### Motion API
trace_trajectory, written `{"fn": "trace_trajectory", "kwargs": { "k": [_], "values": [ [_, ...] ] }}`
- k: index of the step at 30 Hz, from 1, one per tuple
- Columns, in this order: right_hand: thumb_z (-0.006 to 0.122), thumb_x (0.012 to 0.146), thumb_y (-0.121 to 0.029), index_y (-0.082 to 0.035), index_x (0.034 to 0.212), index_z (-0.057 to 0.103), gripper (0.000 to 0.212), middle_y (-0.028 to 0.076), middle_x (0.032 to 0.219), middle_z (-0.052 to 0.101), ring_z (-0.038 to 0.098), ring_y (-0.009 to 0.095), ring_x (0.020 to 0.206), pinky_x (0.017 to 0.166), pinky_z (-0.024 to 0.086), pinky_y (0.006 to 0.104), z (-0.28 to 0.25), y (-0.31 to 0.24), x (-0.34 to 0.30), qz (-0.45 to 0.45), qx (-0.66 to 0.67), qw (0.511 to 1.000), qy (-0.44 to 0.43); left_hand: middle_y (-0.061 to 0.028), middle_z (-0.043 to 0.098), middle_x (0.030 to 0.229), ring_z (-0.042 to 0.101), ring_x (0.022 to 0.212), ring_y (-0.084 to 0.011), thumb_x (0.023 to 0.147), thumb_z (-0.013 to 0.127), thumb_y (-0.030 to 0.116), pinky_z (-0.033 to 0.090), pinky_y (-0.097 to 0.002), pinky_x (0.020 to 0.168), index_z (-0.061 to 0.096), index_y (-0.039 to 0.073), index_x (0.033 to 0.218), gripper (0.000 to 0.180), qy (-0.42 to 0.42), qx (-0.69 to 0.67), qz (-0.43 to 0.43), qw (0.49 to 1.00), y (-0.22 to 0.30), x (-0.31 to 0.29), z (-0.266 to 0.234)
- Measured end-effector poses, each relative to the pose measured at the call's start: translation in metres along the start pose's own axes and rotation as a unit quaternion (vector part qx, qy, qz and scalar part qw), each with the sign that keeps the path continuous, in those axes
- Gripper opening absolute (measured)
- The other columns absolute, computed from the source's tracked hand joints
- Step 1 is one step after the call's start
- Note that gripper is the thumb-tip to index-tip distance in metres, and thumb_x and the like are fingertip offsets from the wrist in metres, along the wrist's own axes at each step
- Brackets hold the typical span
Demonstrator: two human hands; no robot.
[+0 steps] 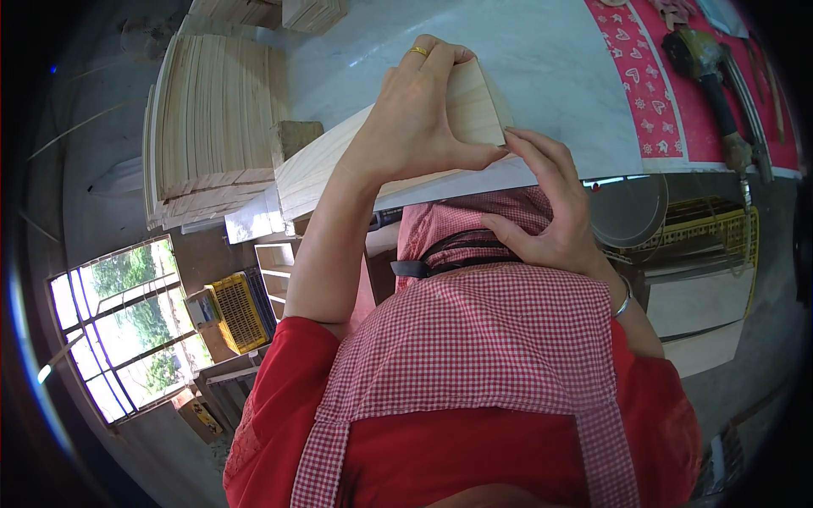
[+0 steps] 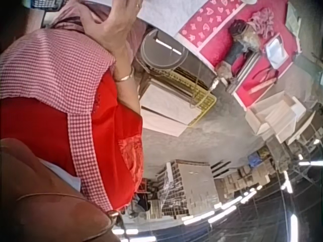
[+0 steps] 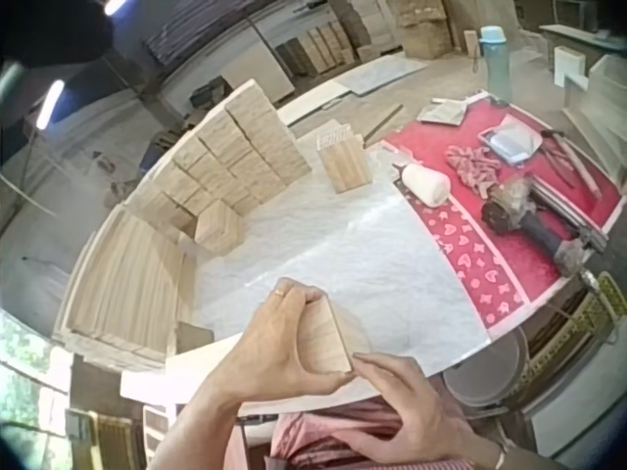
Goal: Assembling small wooden boxes by applying glue and using a pneumatic nail gun to join panels.
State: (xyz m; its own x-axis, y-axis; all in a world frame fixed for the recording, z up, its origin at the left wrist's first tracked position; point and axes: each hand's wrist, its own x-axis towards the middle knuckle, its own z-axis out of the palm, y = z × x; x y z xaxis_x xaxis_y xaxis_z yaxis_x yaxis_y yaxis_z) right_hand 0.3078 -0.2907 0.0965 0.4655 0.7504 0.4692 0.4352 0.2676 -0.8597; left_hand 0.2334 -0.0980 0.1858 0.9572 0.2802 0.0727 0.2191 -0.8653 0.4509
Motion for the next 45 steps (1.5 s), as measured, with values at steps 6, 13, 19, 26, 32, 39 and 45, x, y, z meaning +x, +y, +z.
{"fn": "trace_trajectory", "kwargs": {
  "k": [6,13,19,26,32,39,45],
  "values": [
    [0.085,0.069,-0.019,0.002,0.132,0.054,0.073,0.017,0.13,0.054,0.055,0.033,0.112,0.096,0.044,0.0415,0.005,0.003,0.0,0.0,-0.001,1.0,0.015,-0.0187,0.053,0.114,0.055,0.104,-0.0355,0.052,0.086,0.035,0.045,-0.0448,0.089,0.052,-0.004,0.12,0.086,0.023,0.009,0.012,1.0,-0.003,0.0,0.006],
    [0.082,0.073,-0.02,0.003,0.134,0.049,0.074,0.022,0.134,0.052,0.054,0.037,0.121,0.101,0.044,0.0436,0.0,0.01,0.018,-0.024,0.034,0.999,0.01,-0.0147,0.052,0.113,0.056,0.105,-0.0316,0.054,0.088,0.028,0.048,-0.0402,0.09,0.052,0.0,0.12,0.08,0.038,0.01,0.014,0.999,-0.002,-0.003,0.007],
    [0.08,0.076,-0.026,0.004,0.138,0.042,0.078,0.025,0.137,0.051,0.053,0.038,0.126,0.104,0.043,0.0423,0.006,0.016,0.047,-0.02,0.115,0.993,0.012,-0.0144,0.053,0.112,0.056,0.104,-0.0322,0.053,0.088,0.027,0.048,-0.041,0.089,0.052,0.0,0.119,0.08,0.046,0.006,0.015,0.999,-0.001,-0.003,0.009],
    [0.08,0.076,-0.028,0.005,0.138,0.043,0.079,0.024,0.134,0.054,0.056,0.034,0.124,0.104,0.044,0.0392,-0.019,-0.013,0.018,-0.002,0.101,0.994,-0.048,-0.0167,0.054,0.114,0.055,0.107,-0.0351,0.05,0.087,0.035,0.043,-0.0441,0.09,0.053,-0.001,0.119,0.085,0.045,-0.015,-0.019,0.999,0.0,-0.003,0.009],
    [0.074,0.084,-0.021,0.003,0.127,0.057,0.052,0.018,0.122,0.063,0.062,0.029,0.113,0.098,0.047,0.0372,-0.096,-0.004,0.008,0.076,-0.097,0.992,-0.036,-0.017,0.056,0.113,0.055,0.107,-0.0345,0.051,0.084,0.037,0.044,-0.0434,0.091,0.056,-0.001,0.118,0.082,0.063,-0.003,0.0,0.998,-0.005,-0.001,0.013],
    [0.069,0.089,-0.018,0.0,0.129,0.056,0.046,0.019,0.117,0.062,0.061,0.036,0.105,0.092,0.049,0.0425,-0.206,0.046,0.024,0.039,-0.587,0.808,0.015,-0.017,0.056,0.114,0.055,0.108,-0.0357,0.053,0.082,0.037,0.045,-0.0445,0.092,0.055,-0.002,0.118,0.081,0.09,0.009,0.003,0.996,-0.009,-0.003,0.017],
    [0.075,0.078,-0.02,-0.001,0.136,0.048,0.066,0.024,0.115,0.061,0.059,0.041,0.106,0.092,0.048,0.0468,-0.243,0.08,0.021,0.139,-0.655,0.742,-0.024,-0.0161,0.056,0.114,0.055,0.11,-0.0335,0.055,0.079,0.041,0.044,-0.0439,0.09,0.056,-0.001,0.118,0.079,0.077,0.015,0.004,0.997,-0.009,-0.003,0.019]
  ]
}}
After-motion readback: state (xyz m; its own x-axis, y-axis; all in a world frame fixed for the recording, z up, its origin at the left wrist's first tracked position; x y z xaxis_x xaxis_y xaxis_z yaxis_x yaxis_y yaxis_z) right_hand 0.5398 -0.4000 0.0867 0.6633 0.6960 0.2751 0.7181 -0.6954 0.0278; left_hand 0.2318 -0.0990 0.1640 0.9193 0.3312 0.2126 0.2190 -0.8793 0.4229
